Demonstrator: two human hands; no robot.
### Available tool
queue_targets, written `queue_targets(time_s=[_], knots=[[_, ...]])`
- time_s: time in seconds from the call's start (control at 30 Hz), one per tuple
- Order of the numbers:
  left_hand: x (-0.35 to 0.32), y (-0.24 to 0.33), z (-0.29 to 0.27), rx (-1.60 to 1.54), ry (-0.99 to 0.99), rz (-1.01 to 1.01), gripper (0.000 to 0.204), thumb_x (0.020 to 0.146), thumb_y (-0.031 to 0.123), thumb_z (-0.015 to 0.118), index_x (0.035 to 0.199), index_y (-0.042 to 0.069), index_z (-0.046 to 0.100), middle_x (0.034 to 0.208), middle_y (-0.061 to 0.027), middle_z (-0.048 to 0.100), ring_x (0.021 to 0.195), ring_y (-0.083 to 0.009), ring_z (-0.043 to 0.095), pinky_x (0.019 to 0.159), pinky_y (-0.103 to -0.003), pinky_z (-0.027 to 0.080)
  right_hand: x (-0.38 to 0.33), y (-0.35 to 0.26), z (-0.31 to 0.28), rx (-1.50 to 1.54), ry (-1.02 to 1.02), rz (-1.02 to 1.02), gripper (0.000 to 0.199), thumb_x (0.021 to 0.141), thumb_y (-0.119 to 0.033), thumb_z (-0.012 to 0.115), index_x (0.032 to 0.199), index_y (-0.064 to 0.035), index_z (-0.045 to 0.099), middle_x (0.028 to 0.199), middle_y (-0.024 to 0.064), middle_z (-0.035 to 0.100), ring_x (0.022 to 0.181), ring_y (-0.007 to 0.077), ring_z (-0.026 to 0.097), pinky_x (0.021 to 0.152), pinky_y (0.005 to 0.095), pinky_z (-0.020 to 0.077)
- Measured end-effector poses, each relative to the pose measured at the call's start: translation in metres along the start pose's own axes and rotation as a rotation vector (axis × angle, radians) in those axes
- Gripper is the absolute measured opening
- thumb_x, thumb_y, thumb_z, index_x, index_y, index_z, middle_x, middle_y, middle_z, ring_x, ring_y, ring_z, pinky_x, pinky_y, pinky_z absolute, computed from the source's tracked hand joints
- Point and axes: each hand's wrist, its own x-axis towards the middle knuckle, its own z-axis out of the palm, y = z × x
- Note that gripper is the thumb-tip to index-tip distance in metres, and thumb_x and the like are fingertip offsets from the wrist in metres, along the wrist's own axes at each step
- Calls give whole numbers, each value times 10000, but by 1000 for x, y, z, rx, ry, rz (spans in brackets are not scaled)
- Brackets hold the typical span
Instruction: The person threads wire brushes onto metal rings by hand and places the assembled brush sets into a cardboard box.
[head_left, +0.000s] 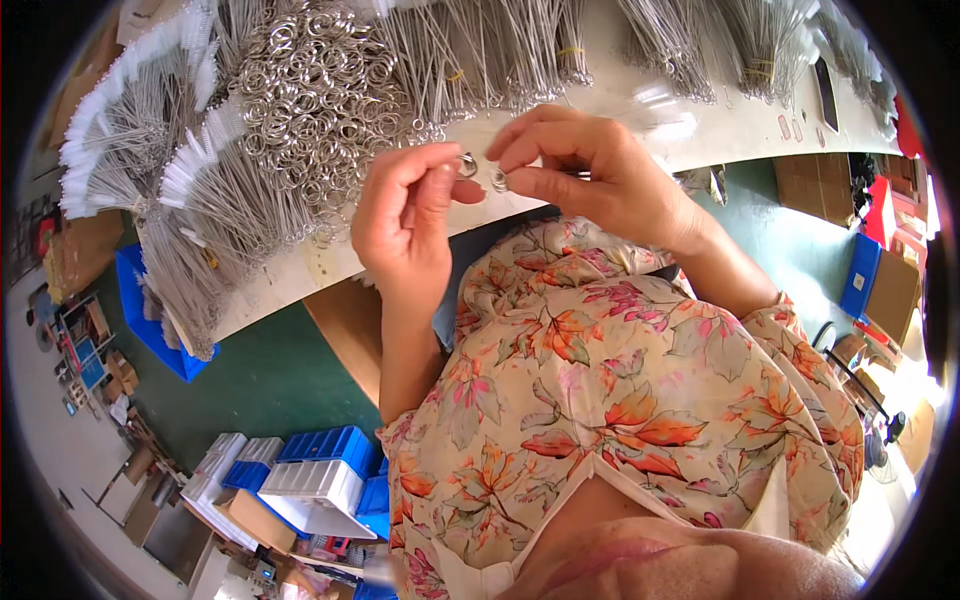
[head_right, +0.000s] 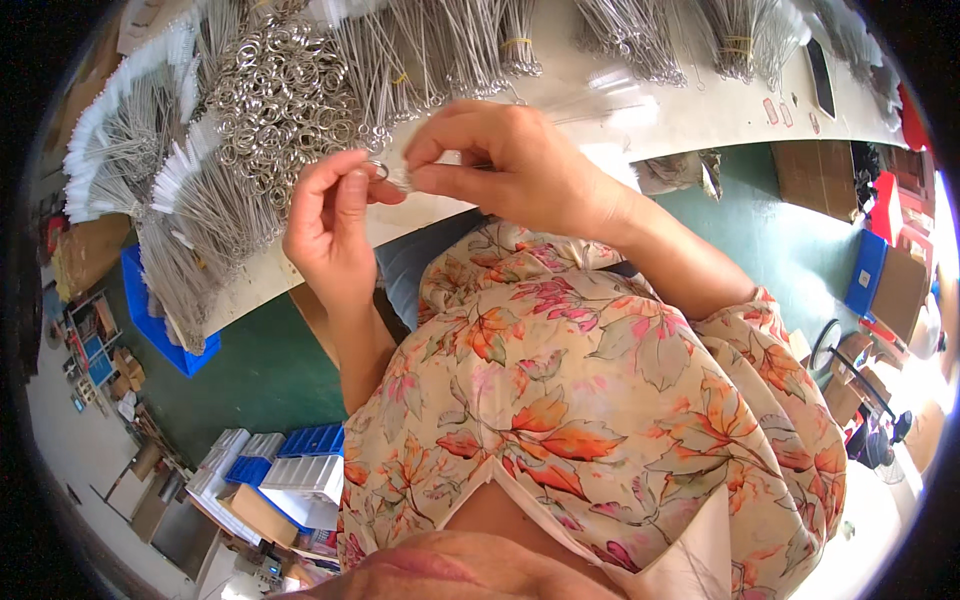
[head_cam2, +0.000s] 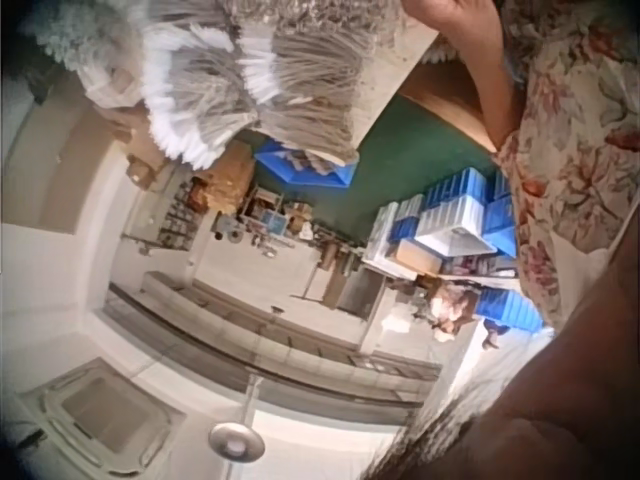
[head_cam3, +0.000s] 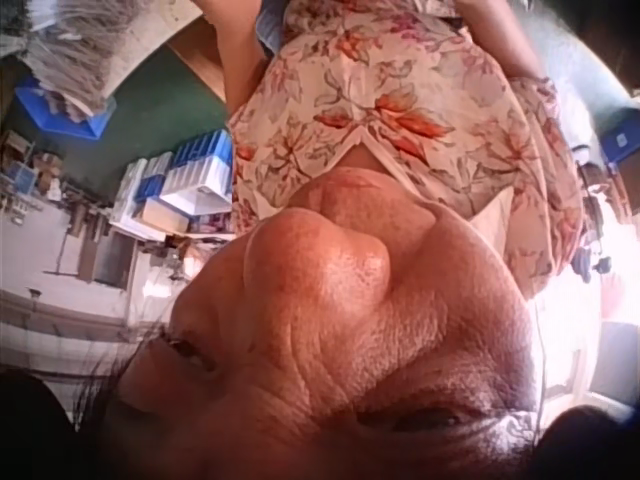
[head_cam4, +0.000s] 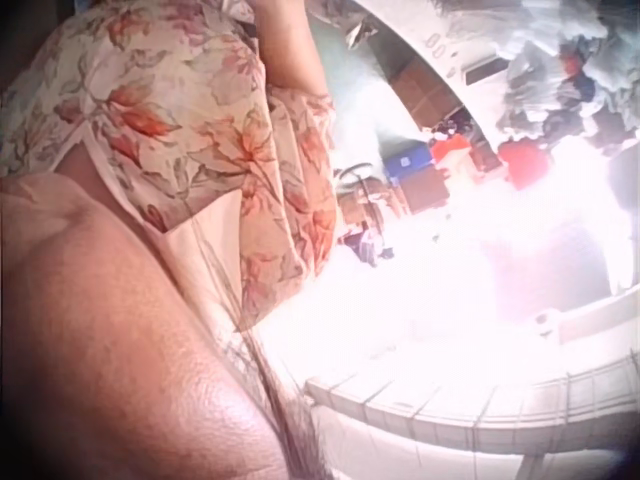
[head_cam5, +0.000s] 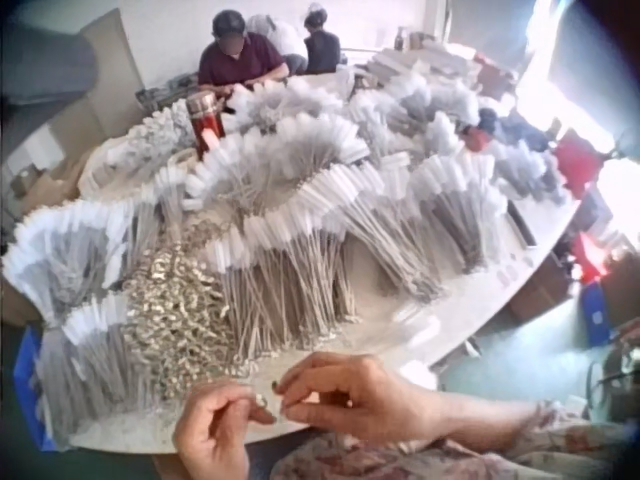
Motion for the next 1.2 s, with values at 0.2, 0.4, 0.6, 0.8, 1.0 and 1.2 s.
queue_targets(time_s=[0.2, 0.4, 0.6, 0.8, 1.0, 1.2], knots=[[-1, -1, 6, 239, -14, 182, 128, 876, -17, 523, 985, -21, 591, 951, -79, 574, 831, -118, 561, 729, -221, 455, -1, -6, 14, 189, 105, -114, 121, 794, -90, 652, 872, 0, 635, 884, 81, 604, 719, 158, 593, 601, 266, 460], [-8, 5, 4, -599, -28, -282, 185, 835, -12, 582, 1017, -43, 572, 931, -109, 611, 801, -130, 591, 701, -237, 488, -7, 2, 22, -185, 223, -554, 166, 668, -33, 666, 832, -34, 644, 851, 40, 596, 625, 167, 588, 539, 267, 476], [-14, 13, -17, -515, -174, -274, 254, 808, -109, 531, 1059, -82, 558, 1033, -172, 595, 894, -187, 615, 801, -277, 504, -7, 11, 29, -468, 264, -864, 226, 569, -93, 647, 794, -71, 642, 883, -18, 600, 491, 126, 509, 437, 261, 435], [-20, 32, -14, -61, -35, 15, 318, 748, -152, 550, 1063, -107, 561, 1034, -188, 594, 912, -213, 617, 787, -291, 519, -1, 1, 29, 17, 210, -550, 90, 765, -86, 655, 848, -52, 654, 839, 27, 606, 528, 124, 530, 474, 230, 435], [-16, 28, -14, 145, -40, 204, 347, 732, -147, 577, 1077, -118, 551, 1033, -194, 590, 877, -218, 624, 762, -290, 536, 6, -20, 29, 531, -24, 121, 185, 848, -167, 631, 953, -16, 648, 737, 7, 615, 565, 45, 499, 492, 195, 418], [-14, 16, -23, 148, -2, 150, 331, 730, -133, 594, 1059, -95, 580, 1023, -187, 598, 879, -196, 621, 756, -263, 531, 16, -13, 27, 493, -121, 154, 172, 831, -160, 645, 914, -11, 667, 731, 19, 631, 530, 52, 499, 487, 199, 419]])
